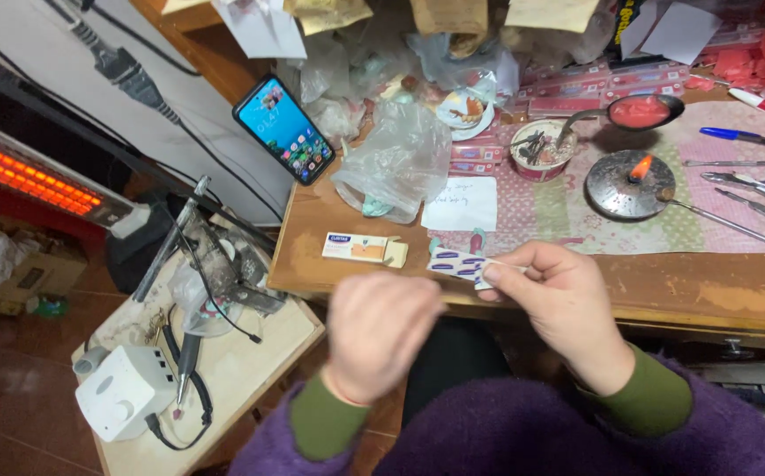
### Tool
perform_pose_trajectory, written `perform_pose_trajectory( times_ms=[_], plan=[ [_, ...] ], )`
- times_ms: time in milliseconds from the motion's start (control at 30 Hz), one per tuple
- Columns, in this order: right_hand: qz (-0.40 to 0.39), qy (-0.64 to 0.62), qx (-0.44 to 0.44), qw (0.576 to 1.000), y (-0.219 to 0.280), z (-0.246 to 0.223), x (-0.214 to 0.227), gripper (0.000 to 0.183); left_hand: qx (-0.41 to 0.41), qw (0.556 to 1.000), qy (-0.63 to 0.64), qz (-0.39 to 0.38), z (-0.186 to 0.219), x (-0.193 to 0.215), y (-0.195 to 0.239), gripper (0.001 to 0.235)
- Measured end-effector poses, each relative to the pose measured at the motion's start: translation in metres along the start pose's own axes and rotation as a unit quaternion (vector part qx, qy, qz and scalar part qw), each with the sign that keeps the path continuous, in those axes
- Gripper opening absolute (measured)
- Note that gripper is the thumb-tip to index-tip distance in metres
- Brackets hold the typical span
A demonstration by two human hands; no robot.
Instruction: The recorder is fabricating or repairing a dental appliance by applying material to a dental model and using wire cutters.
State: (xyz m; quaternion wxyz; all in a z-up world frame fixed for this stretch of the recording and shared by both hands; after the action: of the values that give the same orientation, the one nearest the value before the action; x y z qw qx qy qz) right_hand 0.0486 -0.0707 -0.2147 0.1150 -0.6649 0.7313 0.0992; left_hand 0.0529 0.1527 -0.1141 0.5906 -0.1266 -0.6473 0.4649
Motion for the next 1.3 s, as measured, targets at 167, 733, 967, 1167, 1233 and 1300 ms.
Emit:
perform_pose_trajectory(
  times_ms=[167,733,967,1167,1233,1300],
  plan=[
    [-0.036,0.092,0.037,0.994,0.008,0.0,-0.01,0.012,0.084,0.989,0.118,0.039,0.015,-0.027,-0.001,0.041],
    [-0.1,0.203,0.095,0.969,0.018,-0.02,-0.012,0.018,0.35,0.827,0.439,-0.019,0.004,-0.045,0.018,0.059],
    [-0.078,0.191,0.108,0.973,0.017,-0.01,0.004,0.011,0.349,0.761,0.545,0.043,-0.017,-0.057,0.035,0.044],
    [-0.104,-0.024,0.063,0.992,0.014,-0.008,0.006,0.011,0.386,0.648,0.652,0.083,-0.02,-0.054,0.026,0.054],
    [-0.113,-0.104,0.063,0.986,0.014,-0.013,0.004,0.012,0.388,0.64,0.657,0.087,-0.022,-0.054,0.028,0.054],
    [-0.094,-0.165,0.03,0.981,0.014,-0.023,0.0,0.013,0.384,0.652,0.646,0.105,-0.025,-0.054,0.031,0.051]
  ],
)
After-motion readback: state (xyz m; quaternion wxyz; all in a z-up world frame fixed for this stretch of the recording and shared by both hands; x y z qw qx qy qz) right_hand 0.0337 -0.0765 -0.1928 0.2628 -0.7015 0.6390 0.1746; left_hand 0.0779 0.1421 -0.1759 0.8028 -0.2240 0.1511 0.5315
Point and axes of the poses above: each hand's wrist, its own y-axis away from the middle knuckle, its own x-axis out of the back of the hand, z = x × y, the point moved 2 cm from there along -y, towards the middle knuckle, and after that the axes turned 2 degrees about y, right-handed, at the moved point
